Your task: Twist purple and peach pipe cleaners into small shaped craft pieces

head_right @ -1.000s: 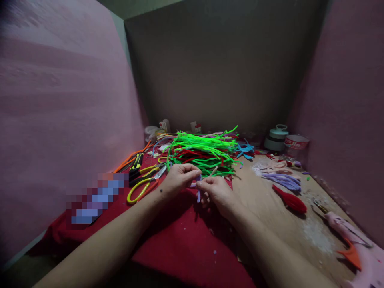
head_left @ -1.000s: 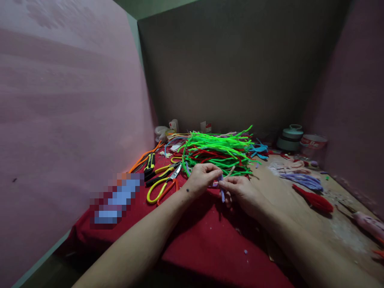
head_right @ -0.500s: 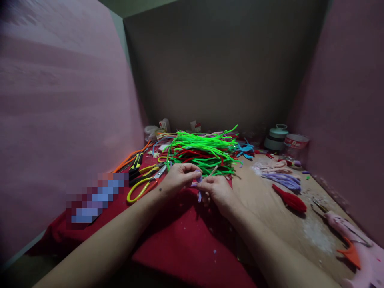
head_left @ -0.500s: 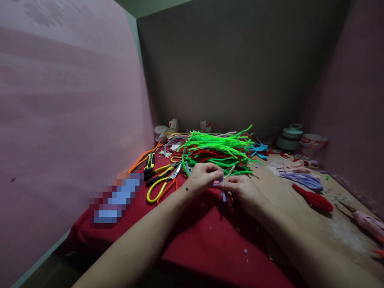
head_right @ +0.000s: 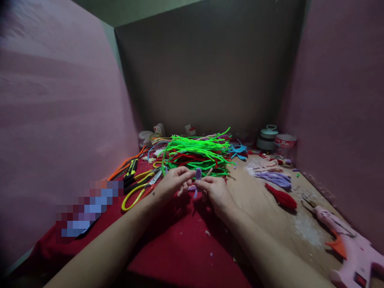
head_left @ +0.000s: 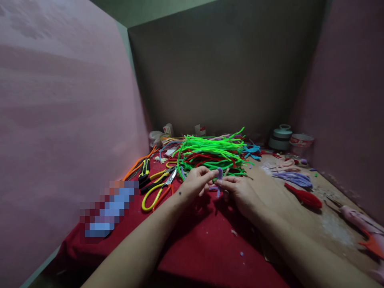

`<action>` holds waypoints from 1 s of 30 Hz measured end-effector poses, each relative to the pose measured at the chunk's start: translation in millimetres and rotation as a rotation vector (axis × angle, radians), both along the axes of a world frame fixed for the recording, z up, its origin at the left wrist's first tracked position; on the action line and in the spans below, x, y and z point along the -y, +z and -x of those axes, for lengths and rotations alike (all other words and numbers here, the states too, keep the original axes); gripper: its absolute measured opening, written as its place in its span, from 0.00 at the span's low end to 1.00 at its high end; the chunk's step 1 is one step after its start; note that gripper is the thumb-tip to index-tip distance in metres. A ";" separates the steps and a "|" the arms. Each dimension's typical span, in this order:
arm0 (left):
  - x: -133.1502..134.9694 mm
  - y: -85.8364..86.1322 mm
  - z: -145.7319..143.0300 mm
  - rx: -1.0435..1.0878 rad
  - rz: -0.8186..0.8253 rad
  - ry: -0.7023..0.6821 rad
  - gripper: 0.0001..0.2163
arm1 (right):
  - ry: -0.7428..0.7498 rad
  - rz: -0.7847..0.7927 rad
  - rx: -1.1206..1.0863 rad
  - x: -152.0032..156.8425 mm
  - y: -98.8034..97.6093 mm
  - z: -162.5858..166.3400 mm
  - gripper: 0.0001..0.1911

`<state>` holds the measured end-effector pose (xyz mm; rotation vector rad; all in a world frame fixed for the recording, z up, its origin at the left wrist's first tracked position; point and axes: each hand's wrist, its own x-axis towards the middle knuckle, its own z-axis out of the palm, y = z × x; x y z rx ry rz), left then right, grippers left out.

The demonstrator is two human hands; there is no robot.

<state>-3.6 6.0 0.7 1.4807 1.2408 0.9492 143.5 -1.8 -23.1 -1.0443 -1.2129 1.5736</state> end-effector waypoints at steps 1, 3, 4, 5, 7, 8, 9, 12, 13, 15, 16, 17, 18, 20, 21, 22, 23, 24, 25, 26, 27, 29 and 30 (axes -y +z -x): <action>-0.2 -0.8 1.0 -0.012 0.039 -0.044 0.18 | -0.022 -0.011 -0.027 -1.3 -1.4 0.0 0.12; -0.4 -3.7 2.5 -0.007 0.117 -0.132 0.17 | -0.045 -0.034 -0.102 -4.0 -4.3 0.4 0.12; -0.2 -5.3 3.0 0.016 0.150 -0.161 0.17 | -0.047 -0.032 -0.136 -5.2 -5.6 0.6 0.12; 0.1 -6.8 3.3 0.052 0.181 -0.174 0.15 | -0.049 -0.032 -0.159 -6.1 -6.7 0.8 0.12; 1.2 -8.6 3.0 0.133 0.238 -0.177 0.13 | -0.050 -0.029 -0.186 -7.2 -7.7 0.9 0.12; 1.9 -9.0 2.5 0.168 0.263 -0.179 0.12 | -0.050 -0.033 -0.191 -7.4 -7.8 0.9 0.12; 2.7 -8.9 1.7 0.194 0.284 -0.189 0.11 | -0.046 -0.039 -0.193 -7.5 -7.6 0.7 0.12; 4.9 -7.5 -0.9 0.213 0.321 -0.230 0.11 | -0.010 -0.058 -0.185 -7.5 -6.8 0.5 0.13; 5.5 -6.9 -1.5 0.205 0.326 -0.235 0.11 | -0.004 -0.061 -0.183 -7.5 -6.7 0.5 0.13; 6.1 -5.3 -1.6 0.180 0.329 -0.221 0.11 | -0.007 -0.055 -0.203 -7.5 -6.7 1.0 0.13; 6.0 -4.4 -1.1 0.166 0.324 -0.209 0.10 | -0.016 -0.052 -0.222 -7.3 -6.7 1.3 0.13; 5.6 -3.4 -0.2 0.154 0.317 -0.199 0.10 | -0.027 -0.048 -0.245 -7.1 -6.4 1.7 0.12; 4.9 -2.2 1.1 0.139 0.311 -0.194 0.10 | -0.033 -0.045 -0.266 -6.8 -6.0 2.1 0.12; 2.9 0.6 4.3 0.103 0.285 -0.170 0.11 | -0.043 -0.040 -0.291 -6.0 -4.2 2.8 0.12; 1.7 2.1 6.0 0.087 0.258 -0.149 0.11 | -0.046 -0.035 -0.289 -5.6 -3.1 3.1 0.11; 0.6 3.6 7.7 0.075 0.217 -0.115 0.11 | -0.054 -0.030 -0.282 -5.2 -2.0 3.4 0.11; -0.2 4.9 9.3 0.071 0.159 -0.070 0.11 | -0.067 -0.028 -0.269 -5.1 -1.1 3.6 0.11; -0.8 6.1 10.6 0.075 0.096 -0.012 0.12 | -0.056 -0.027 -0.241 -5.2 -0.6 3.8 0.09; -1.0 7.2 11.5 0.084 0.028 0.048 0.12 | -0.036 -0.033 -0.189 -5.6 -0.6 4.0 0.07; -0.9 8.3 11.8 0.105 -0.040 0.116 0.13 | 0.001 -0.040 -0.108 -6.2 -1.2 4.3 0.06; -0.5 9.7 11.3 0.126 -0.084 0.166 0.13 | 0.053 -0.047 -0.019 -7.0 -2.2 4.7 0.06; 0.2 14.7 6.7 0.108 -0.128 0.200 0.13 | 0.146 -0.130 0.185 -9.1 -4.8 6.6 0.06; 0.5 18.8 1.9 0.085 -0.138 0.196 0.13 | 0.163 -0.210 0.331 -10.0 -5.9 8.2 0.08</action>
